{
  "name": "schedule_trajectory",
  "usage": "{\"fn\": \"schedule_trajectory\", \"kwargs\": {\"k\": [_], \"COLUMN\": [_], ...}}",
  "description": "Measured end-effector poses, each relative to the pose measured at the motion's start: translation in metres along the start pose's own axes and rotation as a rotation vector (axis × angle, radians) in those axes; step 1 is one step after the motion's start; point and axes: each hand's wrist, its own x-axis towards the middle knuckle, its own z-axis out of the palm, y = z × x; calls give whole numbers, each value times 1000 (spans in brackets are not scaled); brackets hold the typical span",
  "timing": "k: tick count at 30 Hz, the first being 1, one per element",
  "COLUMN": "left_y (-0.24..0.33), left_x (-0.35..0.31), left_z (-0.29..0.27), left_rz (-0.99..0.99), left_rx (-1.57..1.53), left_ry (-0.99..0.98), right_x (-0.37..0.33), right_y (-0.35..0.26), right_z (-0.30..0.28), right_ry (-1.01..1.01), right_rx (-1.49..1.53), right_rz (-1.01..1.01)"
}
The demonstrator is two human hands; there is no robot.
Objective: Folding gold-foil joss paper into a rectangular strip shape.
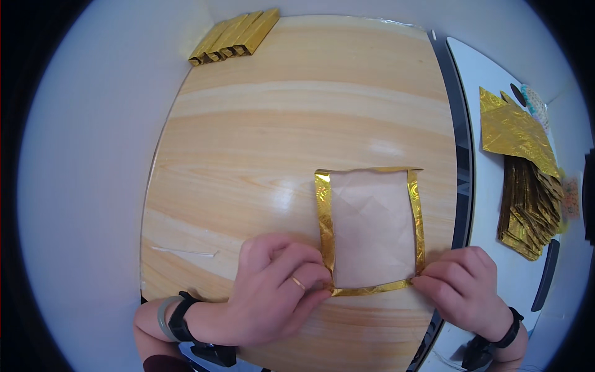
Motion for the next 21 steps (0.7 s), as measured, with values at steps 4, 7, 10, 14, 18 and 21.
{"fn": "schedule_trajectory", "kwargs": {"k": [4, 7, 10, 14, 18, 21], "left_y": [-6, -5, -1, 4, -7, -12], "left_x": [-10, -12, -9, -9, -4, 11], "left_z": [-1, -1, -3, -7, -6, -6], "left_rz": [280, 425, 460, 442, 414, 381], "left_rx": [351, 542, 633, 628, 582, 472], "left_ry": [75, 79, 90, 80, 88, 161], "right_x": [-2, -5, -1, -4, -2, 2], "right_y": [-3, -6, -21, -36, -8, -3], "right_z": [-7, -6, -17, -20, -9, -5], "right_ry": [-27, -72, -177, -229, -83, -27], "right_rx": [-107, -169, -242, -334, -200, -192], "right_rz": [-121, -187, -124, -77, -177, -209]}}
